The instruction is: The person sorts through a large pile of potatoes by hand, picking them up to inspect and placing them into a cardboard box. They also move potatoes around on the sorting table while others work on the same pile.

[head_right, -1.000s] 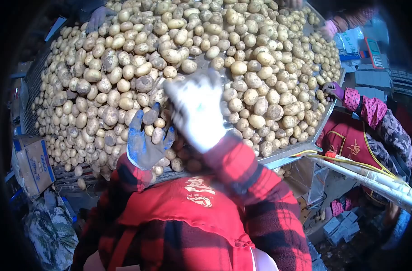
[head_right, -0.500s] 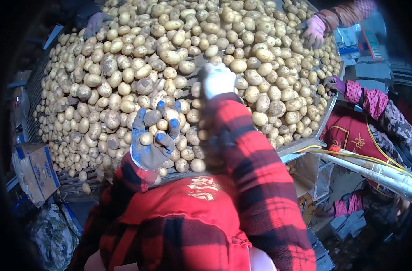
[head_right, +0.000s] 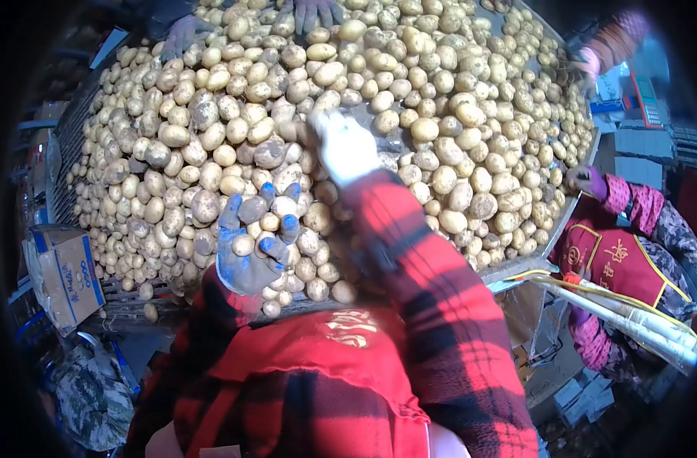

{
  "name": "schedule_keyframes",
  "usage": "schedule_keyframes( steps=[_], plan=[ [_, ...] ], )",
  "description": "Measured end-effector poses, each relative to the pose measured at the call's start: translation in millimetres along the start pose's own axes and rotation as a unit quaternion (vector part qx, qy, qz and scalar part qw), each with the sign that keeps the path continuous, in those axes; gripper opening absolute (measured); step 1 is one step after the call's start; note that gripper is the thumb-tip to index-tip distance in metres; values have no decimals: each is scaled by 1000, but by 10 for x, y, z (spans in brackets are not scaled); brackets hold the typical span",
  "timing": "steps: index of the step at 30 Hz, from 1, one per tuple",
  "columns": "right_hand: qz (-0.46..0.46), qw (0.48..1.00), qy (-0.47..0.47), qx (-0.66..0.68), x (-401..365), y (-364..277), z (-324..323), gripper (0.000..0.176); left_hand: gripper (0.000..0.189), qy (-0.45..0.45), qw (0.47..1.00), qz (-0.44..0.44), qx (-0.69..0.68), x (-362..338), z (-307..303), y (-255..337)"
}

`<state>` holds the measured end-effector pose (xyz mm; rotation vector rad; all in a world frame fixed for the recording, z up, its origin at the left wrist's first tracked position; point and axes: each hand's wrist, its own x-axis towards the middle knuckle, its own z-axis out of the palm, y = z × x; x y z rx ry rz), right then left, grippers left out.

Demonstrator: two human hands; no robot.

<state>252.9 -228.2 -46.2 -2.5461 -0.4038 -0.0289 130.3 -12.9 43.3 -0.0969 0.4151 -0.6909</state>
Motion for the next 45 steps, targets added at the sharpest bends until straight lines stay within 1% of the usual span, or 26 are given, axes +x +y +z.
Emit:
schedule_keyframes(
  steps=[1,2,5,6,9,11,13,16,17,19,21,22,23,24,25,26,28,31,34,36,37,39,41,43,44,45],
  plan=[
    [-71,996,54,-2,-296,-102,-183,33,55,-4,1000,3,-4,-9,13,20],
    [17,996,-1,84,-483,-200,-349,34,55,-6,1000,4,-11,-15,22,28],
    [-3,989,-142,45,-912,-71,-613,49,58,-1,1000,1,-23,15,-52,35],
    [12,988,-146,41,-859,-71,-718,46,59,1,1000,0,-26,28,-75,21],
    [-52,996,41,59,-342,20,-653,49,58,8,999,-21,-47,34,-149,-45],
    [-39,995,-18,-86,91,8,-601,43,57,16,997,-39,-70,-3,-117,-118],
    [-112,981,37,-154,389,331,-100,36,57,37,997,-45,-49,-63,-89,-107],
    [19,975,-153,-159,646,54,-256,36,54,48,998,-24,-35,-152,7,-89],
    [31,977,-117,-175,821,306,64,34,56,46,998,-20,-45,-200,-22,-72],
    [-31,959,-159,-233,769,166,-203,38,60,28,998,-14,-61,-215,-94,11],
    [39,981,-145,-123,648,142,-357,46,57,-2,999,-9,-45,-262,-31,17],
    [73,989,-127,31,532,206,-424,51,56,-28,999,-12,-28,-306,-37,15],
    [143,960,-154,184,401,130,-625,54,55,-52,998,-16,-13,-361,-44,-2],
    [156,914,-176,331,219,195,-689,55,54,37,999,32,-22,-412,-28,-14],
    [164,846,-186,472,23,277,-719,55,53,27,999,29,-15,-408,-92,4],
    [206,771,-168,579,-229,322,-683,55,54,13,1000,21,-9,-390,-115,11],
    [256,677,-118,680,-756,275,-672,48,55,-11,1000,-10,-25,-332,-75,-78],
    [285,609,-55,739,-1461,-64,-675,39,50,-44,995,-87,23,-229,33,-247],
    [301,586,-1,753,-1942,-403,-764,34,44,-27,983,-169,61,-64,86,-444],
    [301,535,-2,789,-2245,-484,-745,34,46,-62,967,-241,63,72,-19,-540],
    [276,472,-29,837,-2458,-493,-695,38,47,-55,959,-269,65,121,-28,-662],
    [299,501,105,805,-3020,-655,-643,44,49,-27,949,-305,74,169,-104,-855],
    [264,436,116,852,-3648,-625,-571,56,52,4,938,-333,97,251,-148,-1055],
    [322,497,228,772,-4293,-789,-722,65,51,24,919,-383,92,278,-161,-1353],
    [329,481,273,765,-4630,-822,-717,66,49,31,912,-402,73,266,-178,-1515],
    [337,448,334,757,-4922,-903,-755,54,50,11,900,-425,97,272,-190,-1639]
  ],
)
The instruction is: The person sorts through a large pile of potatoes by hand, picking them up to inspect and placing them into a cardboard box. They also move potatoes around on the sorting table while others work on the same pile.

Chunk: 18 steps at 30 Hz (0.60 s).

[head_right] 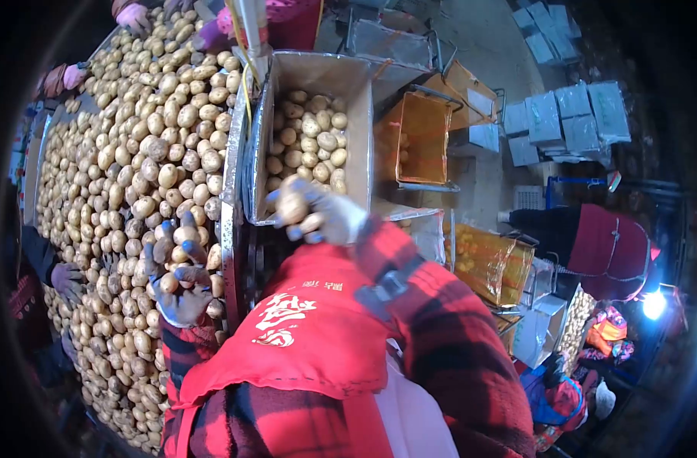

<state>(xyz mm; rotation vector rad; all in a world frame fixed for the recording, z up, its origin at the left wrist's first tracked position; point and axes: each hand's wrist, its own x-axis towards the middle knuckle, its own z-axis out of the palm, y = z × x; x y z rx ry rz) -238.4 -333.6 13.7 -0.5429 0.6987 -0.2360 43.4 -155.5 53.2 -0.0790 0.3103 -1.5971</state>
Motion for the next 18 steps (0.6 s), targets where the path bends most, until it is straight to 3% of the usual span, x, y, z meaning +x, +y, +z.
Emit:
schedule_keyframes(
  steps=[2,3,4,6,8,10,11,12,14,15,17,18],
  plan=[
    [-4,988,97,120,-413,-231,-317,52,52,12,999,-16,49,141,22,-153],
    [-94,978,149,108,-566,-192,-579,54,52,20,998,-17,55,168,0,-191],
    [-78,978,101,164,-710,-353,-731,57,52,28,998,-19,62,194,-23,-230],
    [-177,958,154,163,-872,-438,-1081,69,52,44,996,-19,69,249,-47,-301],
    [-191,943,151,226,-901,-507,-1633,75,52,75,995,-10,62,249,-35,-366],
    [-141,918,295,224,-858,-418,-2086,79,52,97,994,-17,40,340,77,-484],
    [-129,928,305,170,-872,-439,-2031,75,55,104,992,-37,63,403,105,-514],
    [-103,960,209,154,-855,-462,-2031,69,55,128,986,-80,70,474,136,-505],
    [-95,974,119,169,-733,-513,-1401,60,63,161,970,-68,169,560,-55,-552],
    [-84,979,97,157,-574,-457,-1322,61,65,101,971,-97,193,679,-352,-507],
    [-70,989,62,114,-207,-417,-1151,60,64,168,959,-103,203,1025,-323,-623],
    [-77,990,77,86,-76,-502,-946,58,62,290,936,-83,182,1273,-80,-802]
  ],
)
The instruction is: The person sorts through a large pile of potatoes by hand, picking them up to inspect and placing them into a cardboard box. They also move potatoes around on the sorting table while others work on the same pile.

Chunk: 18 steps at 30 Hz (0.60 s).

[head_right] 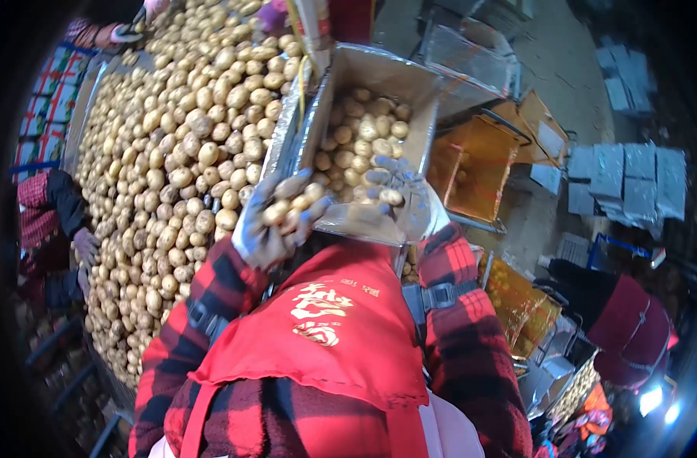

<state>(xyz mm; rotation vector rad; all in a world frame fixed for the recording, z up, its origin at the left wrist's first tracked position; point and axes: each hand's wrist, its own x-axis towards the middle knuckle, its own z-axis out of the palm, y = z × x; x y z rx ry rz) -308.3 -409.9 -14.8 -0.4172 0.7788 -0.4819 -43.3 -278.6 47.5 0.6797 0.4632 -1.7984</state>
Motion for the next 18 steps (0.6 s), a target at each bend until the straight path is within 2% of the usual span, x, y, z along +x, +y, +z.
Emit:
schedule_keyframes(
  steps=[2,3,6,7,8,10,11,12,14,15,17,18],
  plan=[
    [6,999,25,-43,281,-64,117,54,54,-33,999,14,39,456,-161,-1],
    [11,999,25,-33,342,-105,184,47,48,-37,999,-16,18,542,-106,21],
    [22,999,-34,-35,387,-176,348,43,50,-110,993,-31,5,591,-103,58],
    [54,998,-27,5,393,-160,343,39,54,-101,995,-5,-17,504,-73,35],
    [68,998,-12,-10,378,-154,363,38,59,-94,995,-13,22,409,-21,51],
    [75,986,-137,52,342,32,176,48,61,-157,987,-14,33,416,-165,88],
    [77,985,-127,90,346,93,130,49,63,-187,982,-30,15,450,-212,95],
    [72,988,-89,106,319,3,227,39,61,-178,983,-35,4,429,-137,88],
    [-13,997,29,72,380,-274,328,29,58,-69,996,-41,-43,377,13,54],
    [-79,996,14,29,572,-387,81,22,54,-69,997,-42,-18,405,4,55],
    [-182,983,3,30,678,-968,-18,27,55,-127,991,-50,-7,495,26,64],
    [-267,950,28,-161,972,-1269,-382,31,56,-155,986,-55,-3,532,42,63]
  ],
)
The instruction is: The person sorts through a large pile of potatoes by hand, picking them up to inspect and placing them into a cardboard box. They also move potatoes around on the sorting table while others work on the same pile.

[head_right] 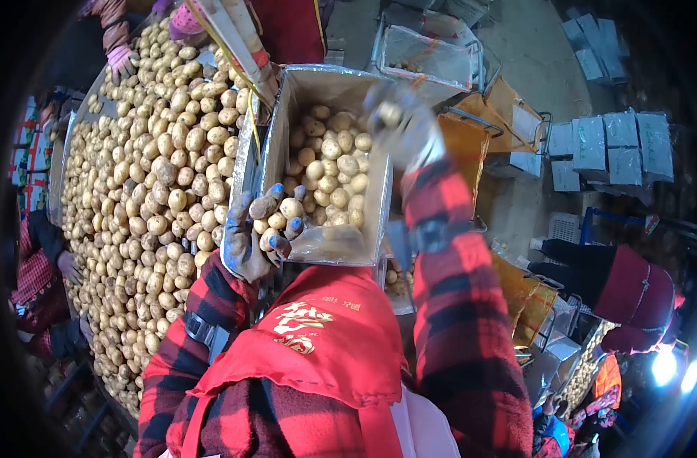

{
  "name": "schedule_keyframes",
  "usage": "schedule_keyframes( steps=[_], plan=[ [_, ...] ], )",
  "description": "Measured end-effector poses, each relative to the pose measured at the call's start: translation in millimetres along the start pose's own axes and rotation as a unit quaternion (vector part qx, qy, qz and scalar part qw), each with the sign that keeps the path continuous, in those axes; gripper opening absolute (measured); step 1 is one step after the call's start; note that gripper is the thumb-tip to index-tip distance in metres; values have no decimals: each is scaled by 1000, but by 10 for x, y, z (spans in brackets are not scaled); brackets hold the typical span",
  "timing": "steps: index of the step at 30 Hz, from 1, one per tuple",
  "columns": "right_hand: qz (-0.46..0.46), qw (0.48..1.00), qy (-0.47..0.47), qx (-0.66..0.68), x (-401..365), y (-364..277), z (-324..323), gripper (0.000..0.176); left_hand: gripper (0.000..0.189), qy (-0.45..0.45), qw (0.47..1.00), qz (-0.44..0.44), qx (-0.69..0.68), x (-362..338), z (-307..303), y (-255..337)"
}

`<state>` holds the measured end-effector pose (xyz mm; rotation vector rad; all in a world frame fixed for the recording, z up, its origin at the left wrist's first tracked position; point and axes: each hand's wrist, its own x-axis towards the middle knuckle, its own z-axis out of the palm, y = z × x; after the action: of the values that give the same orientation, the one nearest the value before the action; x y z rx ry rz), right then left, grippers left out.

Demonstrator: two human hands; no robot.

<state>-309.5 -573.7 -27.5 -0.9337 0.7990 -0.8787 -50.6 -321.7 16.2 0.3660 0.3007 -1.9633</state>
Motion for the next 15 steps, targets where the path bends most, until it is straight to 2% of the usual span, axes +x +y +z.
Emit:
schedule_keyframes(
  steps=[1,2,3,4,6,7,8,9,10,11,12,14,15],
  plan=[
    [-89,977,22,-192,390,13,-380,36,56,-13,1000,-10,-3,59,21,22],
    [21,990,131,36,586,-227,-348,41,56,-15,1000,-12,-8,106,39,38],
    [67,915,281,280,774,-481,-295,47,57,-15,1000,-13,-16,139,57,47],
    [73,936,328,108,754,-538,-306,49,57,-14,1000,-16,-22,155,78,60],
    [-75,949,283,-121,505,-459,-194,48,58,-18,1000,-8,-8,114,49,121],
    [-119,962,223,-108,356,-285,-148,46,58,-11,1000,-6,-14,79,27,141],
    [-66,964,167,-197,115,-142,-93,43,57,-5,1000,-4,-20,50,9,163],
    [-117,946,139,-269,-76,136,66,40,57,35,999,12,-3,6,-18,177],
    [-67,975,92,-192,-203,418,232,39,55,74,997,20,-1,-24,-29,167],
    [25,973,61,-222,-238,693,343,42,54,111,993,29,2,-45,-27,167],
    [88,965,95,-228,-226,783,559,43,53,147,988,37,6,-75,-21,174],
    [45,885,123,-446,7,980,670,50,53,153,988,37,-10,-110,-75,144],
    [14,871,109,-479,189,1170,638,50,54,149,988,37,-6,-127,-106,123]
  ],
)
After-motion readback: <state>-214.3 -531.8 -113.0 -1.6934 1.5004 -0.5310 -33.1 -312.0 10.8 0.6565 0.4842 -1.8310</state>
